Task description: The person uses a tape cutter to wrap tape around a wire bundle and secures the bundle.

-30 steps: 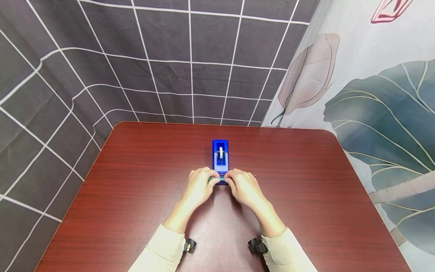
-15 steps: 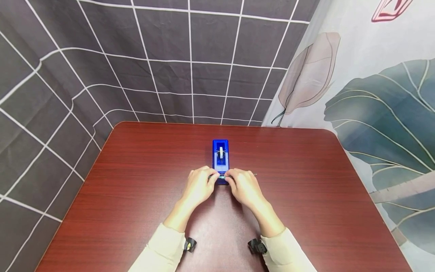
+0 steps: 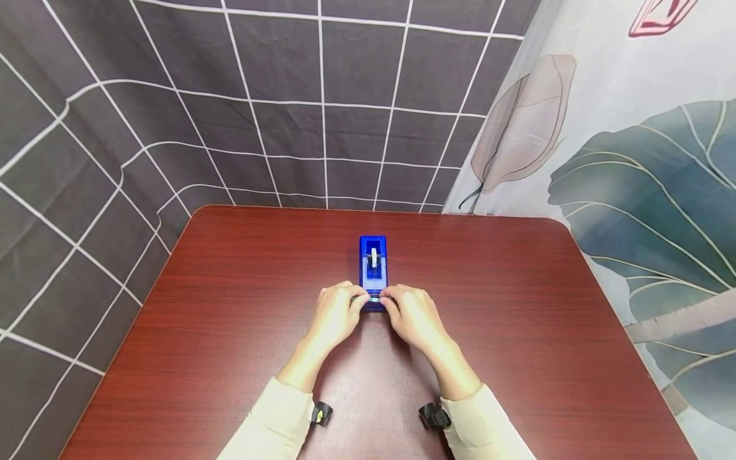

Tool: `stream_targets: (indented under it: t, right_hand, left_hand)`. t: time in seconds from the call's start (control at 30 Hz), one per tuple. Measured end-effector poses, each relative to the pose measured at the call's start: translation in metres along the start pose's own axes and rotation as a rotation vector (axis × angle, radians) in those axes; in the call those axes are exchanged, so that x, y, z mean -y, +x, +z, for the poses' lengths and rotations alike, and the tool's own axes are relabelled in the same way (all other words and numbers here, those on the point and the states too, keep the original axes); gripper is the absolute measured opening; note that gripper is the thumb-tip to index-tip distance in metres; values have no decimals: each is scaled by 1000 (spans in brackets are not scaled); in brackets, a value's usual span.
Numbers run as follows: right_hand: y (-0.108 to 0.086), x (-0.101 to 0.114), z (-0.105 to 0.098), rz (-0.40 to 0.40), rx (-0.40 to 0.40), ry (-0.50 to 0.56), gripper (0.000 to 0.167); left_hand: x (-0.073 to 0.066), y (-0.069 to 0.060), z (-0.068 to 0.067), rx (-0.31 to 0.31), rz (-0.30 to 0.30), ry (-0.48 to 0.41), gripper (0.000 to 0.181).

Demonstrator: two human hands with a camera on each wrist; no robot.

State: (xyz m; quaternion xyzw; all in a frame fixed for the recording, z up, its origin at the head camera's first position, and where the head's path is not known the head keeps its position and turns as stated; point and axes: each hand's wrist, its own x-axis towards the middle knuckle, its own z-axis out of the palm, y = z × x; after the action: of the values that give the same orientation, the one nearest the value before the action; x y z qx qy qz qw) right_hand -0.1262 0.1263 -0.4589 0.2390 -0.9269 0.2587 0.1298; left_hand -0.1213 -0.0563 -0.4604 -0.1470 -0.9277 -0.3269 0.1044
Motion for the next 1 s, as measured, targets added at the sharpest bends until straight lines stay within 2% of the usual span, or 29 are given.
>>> stream_targets:
  t: [0.57, 0.77, 1.0]
  right_hand:
    - [0, -2, 3, -21, -58, -14, 5]
    - [-1, -1, 4, 28, -42, 2, 5]
    - [1, 1, 6, 146, -11, 27, 14]
  left_hand:
    - [1, 0, 2, -22, 7, -36, 7]
    - [2, 0, 3, -31, -8, -65, 6]
    - [3, -1, 5, -43, -24, -76, 7]
